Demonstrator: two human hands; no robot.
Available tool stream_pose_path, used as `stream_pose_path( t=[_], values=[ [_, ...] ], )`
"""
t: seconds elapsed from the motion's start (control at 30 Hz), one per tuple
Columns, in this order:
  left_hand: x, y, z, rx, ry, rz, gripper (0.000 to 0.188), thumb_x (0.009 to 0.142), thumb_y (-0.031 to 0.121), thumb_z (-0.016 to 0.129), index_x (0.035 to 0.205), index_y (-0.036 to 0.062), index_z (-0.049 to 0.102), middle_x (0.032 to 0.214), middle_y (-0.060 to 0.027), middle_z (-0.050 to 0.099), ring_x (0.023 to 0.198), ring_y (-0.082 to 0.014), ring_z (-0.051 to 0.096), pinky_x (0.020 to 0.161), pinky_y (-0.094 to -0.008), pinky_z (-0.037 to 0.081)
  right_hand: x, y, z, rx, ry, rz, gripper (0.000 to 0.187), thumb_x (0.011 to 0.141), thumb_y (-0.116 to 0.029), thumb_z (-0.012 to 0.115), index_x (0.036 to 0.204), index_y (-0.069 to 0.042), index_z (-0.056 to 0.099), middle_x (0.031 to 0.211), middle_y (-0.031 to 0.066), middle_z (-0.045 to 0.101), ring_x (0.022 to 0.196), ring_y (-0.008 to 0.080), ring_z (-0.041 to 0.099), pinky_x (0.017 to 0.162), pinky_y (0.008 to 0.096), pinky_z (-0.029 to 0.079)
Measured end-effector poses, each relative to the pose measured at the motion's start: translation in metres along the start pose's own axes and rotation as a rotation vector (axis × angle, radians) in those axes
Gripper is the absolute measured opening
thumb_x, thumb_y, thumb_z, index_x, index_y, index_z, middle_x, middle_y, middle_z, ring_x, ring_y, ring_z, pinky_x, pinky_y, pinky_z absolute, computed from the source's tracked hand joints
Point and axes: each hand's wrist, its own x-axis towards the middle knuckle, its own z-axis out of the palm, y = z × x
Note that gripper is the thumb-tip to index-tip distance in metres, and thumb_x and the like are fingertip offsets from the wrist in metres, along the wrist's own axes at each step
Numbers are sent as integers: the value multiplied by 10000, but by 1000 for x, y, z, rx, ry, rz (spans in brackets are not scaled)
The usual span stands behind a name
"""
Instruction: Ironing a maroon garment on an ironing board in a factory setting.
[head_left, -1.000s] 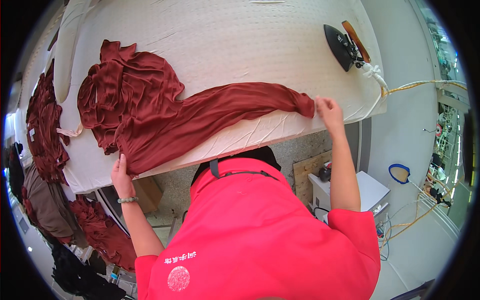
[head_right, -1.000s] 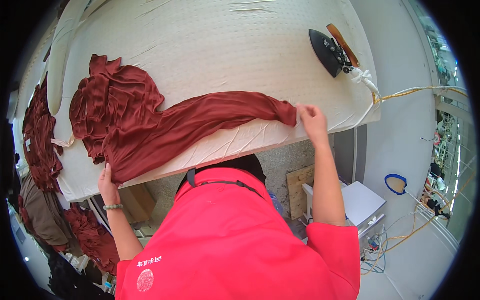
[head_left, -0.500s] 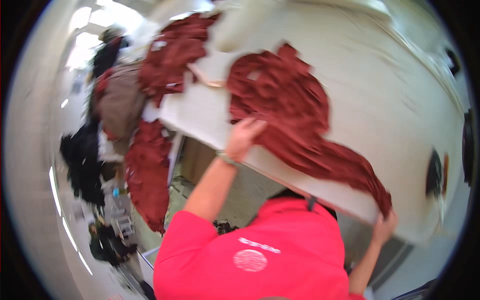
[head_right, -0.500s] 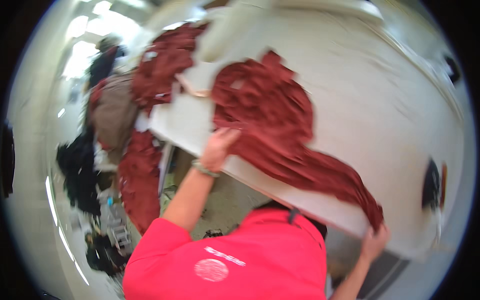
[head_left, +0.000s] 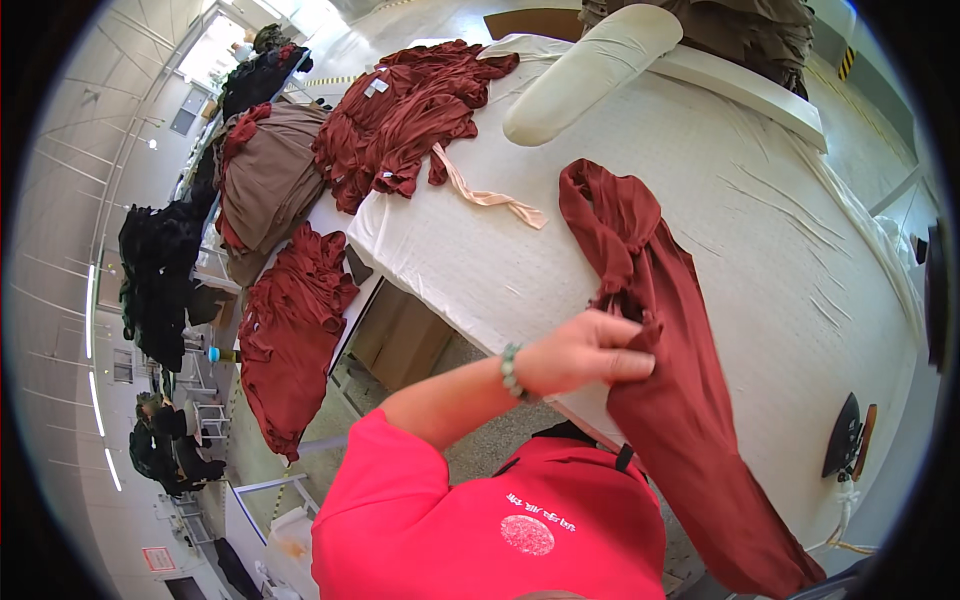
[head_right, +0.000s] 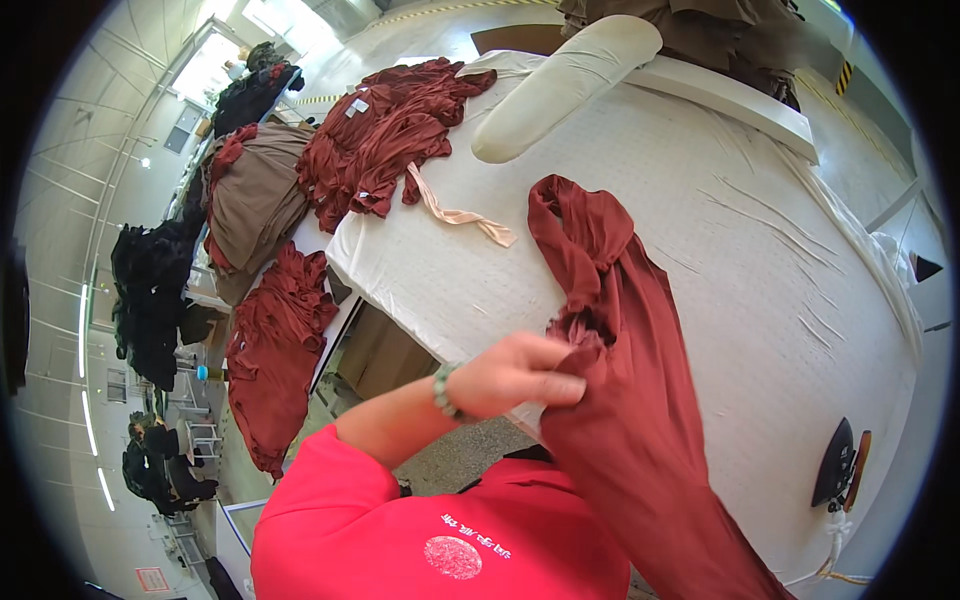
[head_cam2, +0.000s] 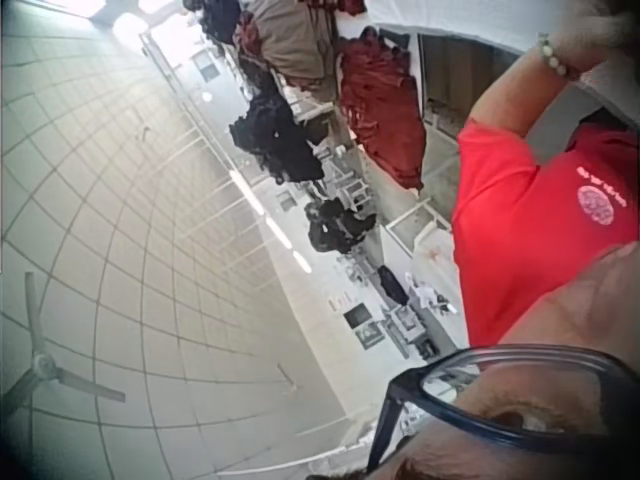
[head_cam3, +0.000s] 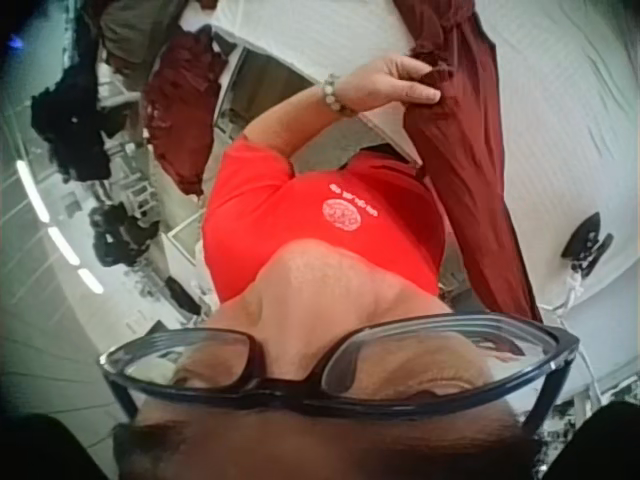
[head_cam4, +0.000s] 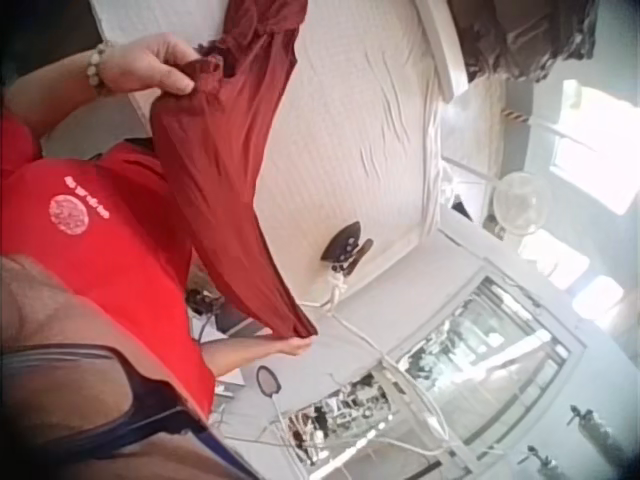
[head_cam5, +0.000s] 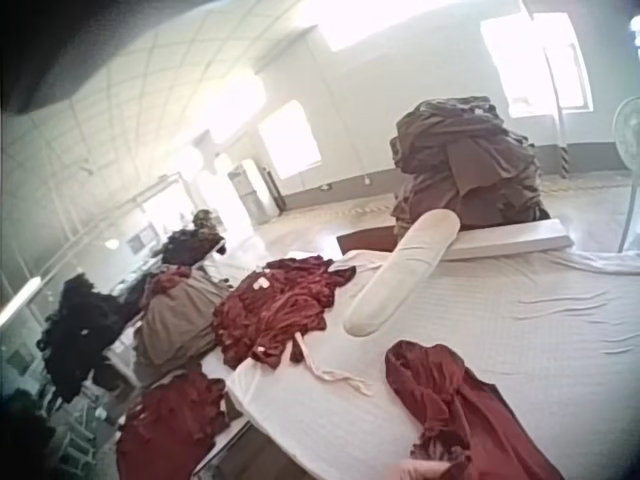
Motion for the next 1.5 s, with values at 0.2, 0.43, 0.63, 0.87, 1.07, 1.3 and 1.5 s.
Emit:
stream_pose_path(
  t=[0.2,0.43,0.63,0.87,1.07,1.3,1.5],
  values=[
    [142,47,-109,1549,224,48,237,994,277,637,926,65,719,870,-144,665,857,-302,656,795,-423,527,59,-98,28,-310,-117,-378,483,1058,-303,574,1395,41,608,1358,147,645,1244,255,612,1082,366,472],
    [160,215,-222,1926,798,1206,145,926,132,607,989,87,728,758,-163,699,740,-351,701,734,-461,566,164,-241,51,-319,70,-1107,411,1093,-221,484,1429,-14,597,1427,160,615,1295,269,592,1131,371,443],
    [39,-83,-195,1053,615,-52,413,984,388,614,1023,-8,724,947,-258,716,921,-402,679,821,-481,511,96,-125,106,-168,-568,-429,500,1018,-234,660,1391,92,588,1324,157,684,1165,171,634,1030,303,480],
    [-18,-178,-154,993,775,-97,398,1001,354,651,1013,-42,688,923,-174,727,823,-348,659,791,-468,514,33,-102,107,-30,-590,17,456,985,-260,690,1367,-17,629,1063,37,731,919,102,673,657,272,567],
    [-4,-151,-135,959,711,-254,326,981,265,709,1122,-29,721,981,-72,759,817,-135,671,765,-321,529,49,-111,114,84,-870,304,405,1021,-247,628,1385,-71,612,1141,32,711,930,106,679,658,293,588],
    [-22,-136,-122,728,744,-404,370,962,276,733,1122,-57,727,989,-67,757,874,-112,671,808,-301,534,47,-76,94,67,-877,178,373,1029,-230,613,1359,-56,613,1075,15,720,859,101,683,626,287,580],
    [-11,-148,-111,740,835,-431,383,945,284,752,1082,-73,725,951,-60,750,860,-130,657,817,-333,531,47,-70,107,18,-929,-14,379,1021,-224,626,1356,-49,598,954,13,696,721,91,659,564,246,546]
  ],
)
